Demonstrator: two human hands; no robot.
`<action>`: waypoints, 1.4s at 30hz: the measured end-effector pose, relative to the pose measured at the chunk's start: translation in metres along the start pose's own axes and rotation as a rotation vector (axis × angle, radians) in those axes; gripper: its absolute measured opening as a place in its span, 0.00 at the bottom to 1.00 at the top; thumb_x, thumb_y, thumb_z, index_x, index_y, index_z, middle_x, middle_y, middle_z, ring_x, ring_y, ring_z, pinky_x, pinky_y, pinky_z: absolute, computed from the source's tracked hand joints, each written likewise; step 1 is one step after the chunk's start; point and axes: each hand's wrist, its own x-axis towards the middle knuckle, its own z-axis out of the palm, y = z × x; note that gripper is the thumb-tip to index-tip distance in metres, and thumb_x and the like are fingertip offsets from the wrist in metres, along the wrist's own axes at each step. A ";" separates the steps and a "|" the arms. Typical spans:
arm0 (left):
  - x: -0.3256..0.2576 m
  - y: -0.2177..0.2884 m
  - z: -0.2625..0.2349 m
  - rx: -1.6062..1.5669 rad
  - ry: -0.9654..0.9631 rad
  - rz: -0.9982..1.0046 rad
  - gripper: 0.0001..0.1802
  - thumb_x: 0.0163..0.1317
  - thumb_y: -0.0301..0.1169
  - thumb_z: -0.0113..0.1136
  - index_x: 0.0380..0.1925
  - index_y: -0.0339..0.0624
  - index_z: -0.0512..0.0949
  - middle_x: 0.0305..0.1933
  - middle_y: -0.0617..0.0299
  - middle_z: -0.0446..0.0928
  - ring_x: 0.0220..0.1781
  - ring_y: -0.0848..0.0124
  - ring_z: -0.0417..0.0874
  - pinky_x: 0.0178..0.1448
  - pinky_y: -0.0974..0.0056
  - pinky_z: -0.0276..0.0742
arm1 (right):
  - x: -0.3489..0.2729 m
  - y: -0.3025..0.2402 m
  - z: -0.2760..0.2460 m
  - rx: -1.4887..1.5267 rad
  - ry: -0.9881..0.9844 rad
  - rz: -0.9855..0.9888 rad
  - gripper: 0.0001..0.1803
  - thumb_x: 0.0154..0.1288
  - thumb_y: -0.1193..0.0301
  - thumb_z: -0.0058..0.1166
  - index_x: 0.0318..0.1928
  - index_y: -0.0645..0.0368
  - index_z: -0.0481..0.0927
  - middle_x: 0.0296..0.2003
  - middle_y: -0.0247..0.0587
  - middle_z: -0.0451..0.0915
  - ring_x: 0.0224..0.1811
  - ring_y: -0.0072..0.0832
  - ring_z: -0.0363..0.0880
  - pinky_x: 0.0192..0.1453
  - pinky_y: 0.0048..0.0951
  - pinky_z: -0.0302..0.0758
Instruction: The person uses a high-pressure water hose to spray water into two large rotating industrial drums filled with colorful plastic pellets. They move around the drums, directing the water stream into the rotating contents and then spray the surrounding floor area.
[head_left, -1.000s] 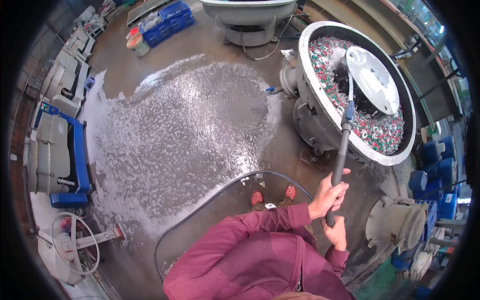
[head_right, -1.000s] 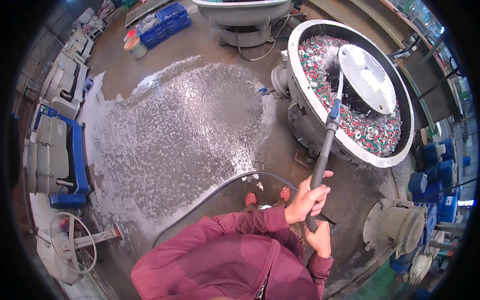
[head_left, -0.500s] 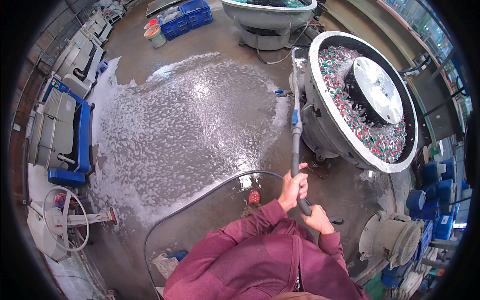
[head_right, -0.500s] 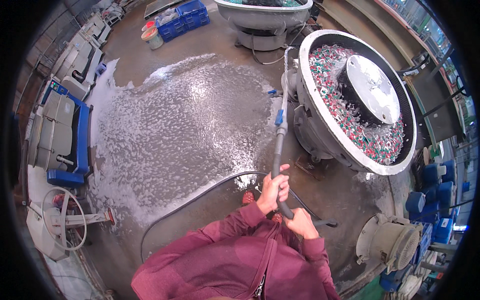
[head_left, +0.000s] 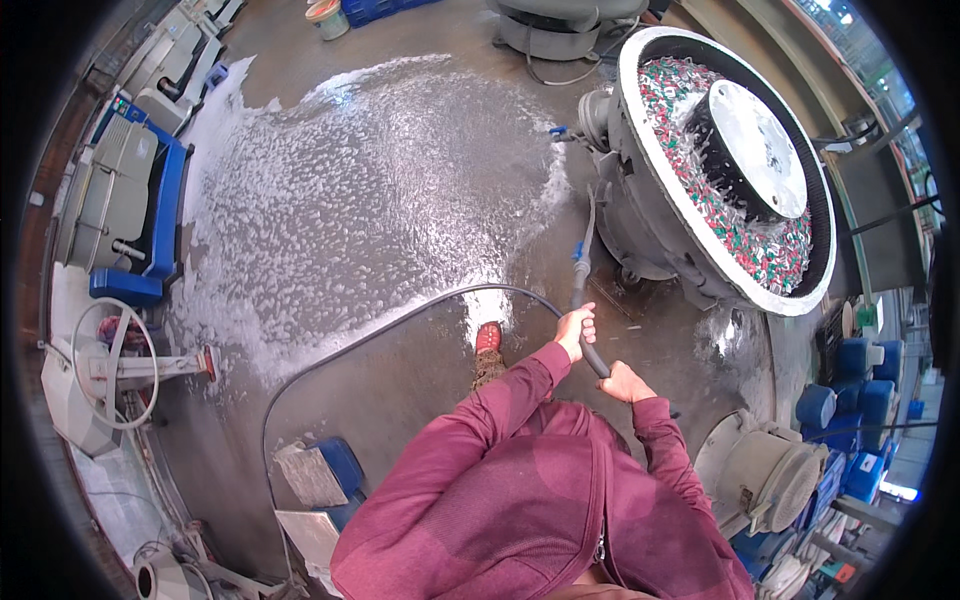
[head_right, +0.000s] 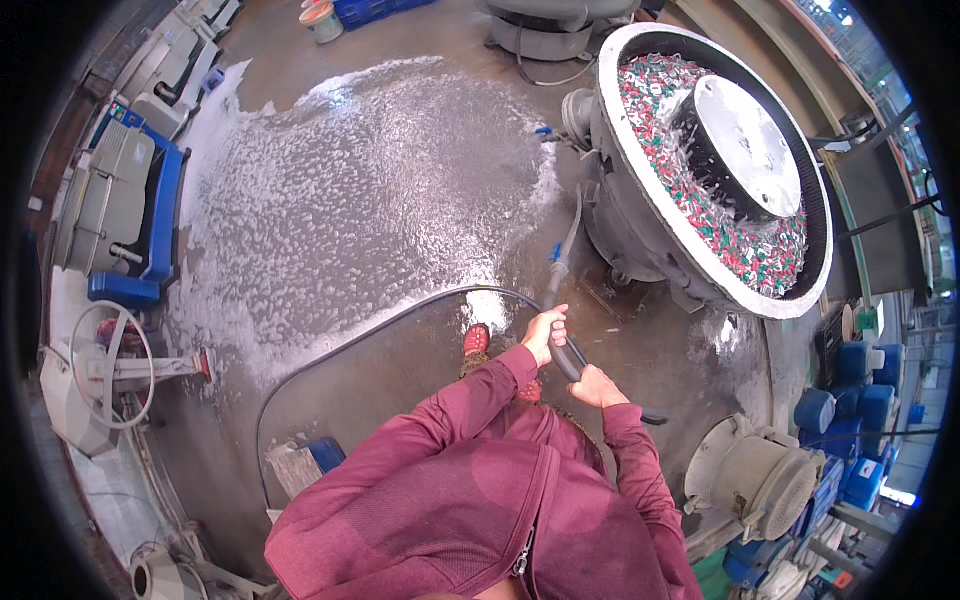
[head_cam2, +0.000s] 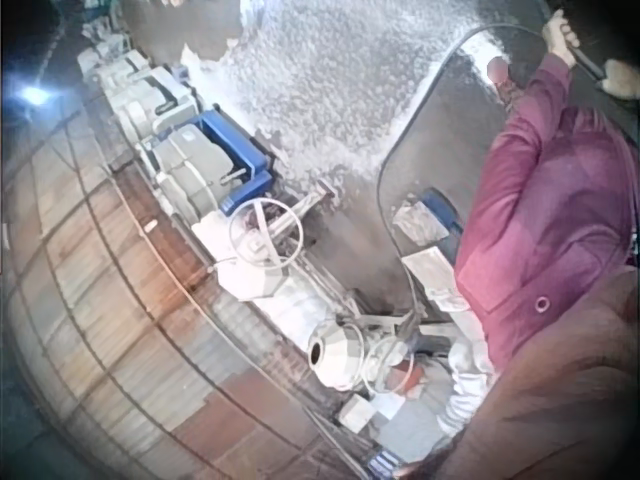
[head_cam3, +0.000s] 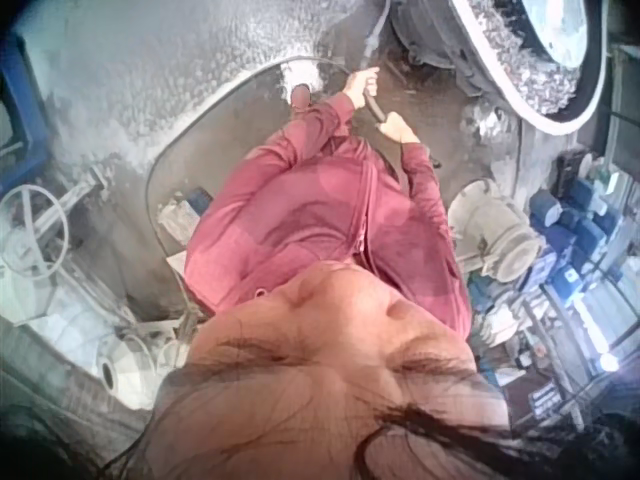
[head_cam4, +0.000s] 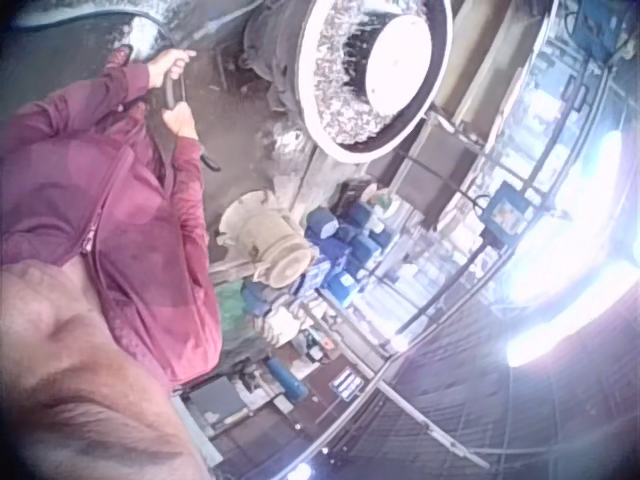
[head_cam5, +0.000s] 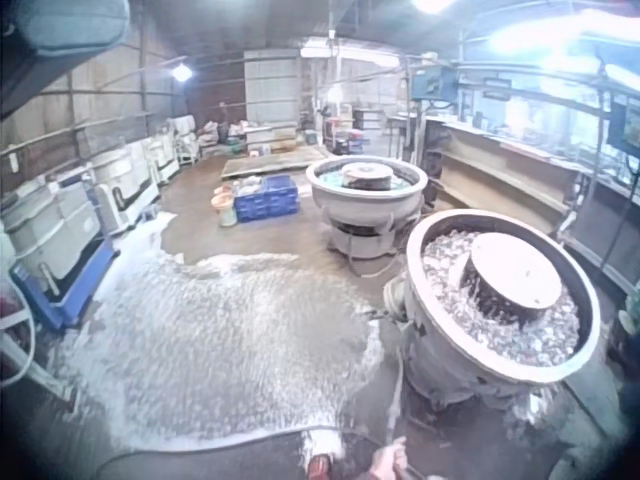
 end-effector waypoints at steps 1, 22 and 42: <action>0.000 -0.011 -0.005 -0.050 0.013 0.014 0.16 0.52 0.24 0.48 0.43 0.45 0.69 0.15 0.72 0.58 0.12 0.80 0.58 0.16 0.73 0.55 | 0.001 0.009 -0.001 -0.044 -0.032 -0.005 0.23 0.38 0.63 0.56 0.24 0.76 0.74 0.24 0.64 0.76 0.31 0.46 0.78 0.35 0.38 0.72; -0.026 -0.123 -0.102 -0.439 0.333 0.250 0.07 0.51 0.25 0.54 0.22 0.45 0.65 0.14 0.74 0.56 0.12 0.81 0.56 0.16 0.75 0.56 | -0.011 0.072 0.020 -0.487 -0.394 -0.241 0.21 0.42 0.64 0.49 0.34 0.70 0.77 0.36 0.62 0.76 0.43 0.50 0.75 0.48 0.40 0.71; -0.093 -0.061 -0.098 -0.672 0.522 0.534 0.10 0.51 0.20 0.53 0.23 0.46 0.62 0.14 0.72 0.55 0.12 0.80 0.55 0.14 0.74 0.54 | 0.027 0.028 0.037 -0.395 -0.383 -0.598 0.18 0.39 0.62 0.58 0.31 0.62 0.78 0.33 0.55 0.77 0.40 0.47 0.75 0.43 0.42 0.71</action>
